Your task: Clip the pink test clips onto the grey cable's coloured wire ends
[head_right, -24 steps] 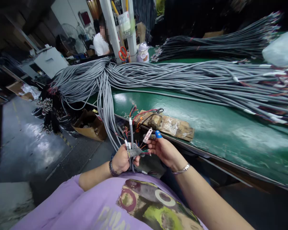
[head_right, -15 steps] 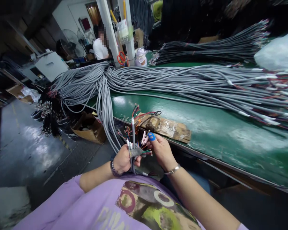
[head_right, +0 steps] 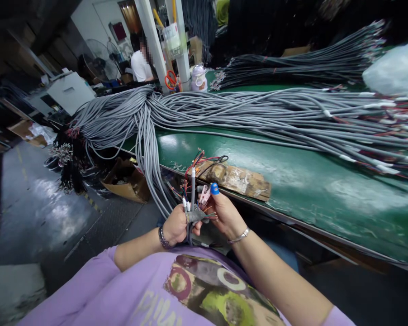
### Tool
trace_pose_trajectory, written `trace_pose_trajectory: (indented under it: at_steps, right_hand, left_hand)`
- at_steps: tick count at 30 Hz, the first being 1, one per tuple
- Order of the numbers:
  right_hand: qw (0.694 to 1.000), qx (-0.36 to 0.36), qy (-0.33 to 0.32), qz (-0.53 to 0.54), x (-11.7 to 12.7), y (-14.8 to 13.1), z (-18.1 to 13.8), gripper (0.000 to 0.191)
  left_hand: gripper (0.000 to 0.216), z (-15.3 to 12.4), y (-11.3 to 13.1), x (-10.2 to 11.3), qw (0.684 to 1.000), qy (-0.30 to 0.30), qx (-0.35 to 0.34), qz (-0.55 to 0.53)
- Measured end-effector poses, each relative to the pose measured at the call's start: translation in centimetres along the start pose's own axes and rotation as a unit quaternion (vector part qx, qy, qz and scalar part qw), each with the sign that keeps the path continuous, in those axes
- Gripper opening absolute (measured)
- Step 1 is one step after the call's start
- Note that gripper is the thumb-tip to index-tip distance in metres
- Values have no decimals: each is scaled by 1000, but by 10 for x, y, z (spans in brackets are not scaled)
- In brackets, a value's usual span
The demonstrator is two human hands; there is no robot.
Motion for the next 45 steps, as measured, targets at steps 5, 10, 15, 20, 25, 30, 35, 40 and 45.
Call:
trace_pose_trajectory:
  at_steps: [5,10,15,20,25,30,35,40,45]
  right_hand:
    - [1000,3,-17,1,3,-2,-5,56]
    - [1000,3,0,18,10,-5,-5,40]
    - [1000,8,8,27,11,-4,-3,36]
    - [998,9,-37,40,5,-3,-2,37]
    - [998,-2,-22,53,7,1,2,37]
    - [998,-6,17,54,12,5,1,41]
    - [999,1,9,41,13,-1,-2,37]
    - [999,41,25,6,13,-8,-2,27]
    - [982,163,71,-57,18,-15,-5,40]
  left_hand:
    - [52,-5,1,1,1000,-1,-7,-15]
    - [52,-14,1,5,1000,13,-19,-21]
    - [51,-17,5,7,997,46,-34,-52]
    - [49,-12,5,4,995,65,-38,-69]
    - [48,-7,-1,4,995,67,-32,-61]
    - [49,-9,-3,7,996,67,-29,-56]
    - [47,-17,0,12,995,67,-41,-57]
    - [47,-18,3,13,991,90,-51,-85]
    - [45,-15,6,9,988,105,-57,-102]
Point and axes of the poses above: each hand's wrist, its own z-axis towards the middle knuckle, its own x-axis out of the back of the hand, y = z × x, the point moved 7 cm from there along z, towards the middle knuckle, and after that the axes turned 15 degrees about y, right-handed, at the moved point
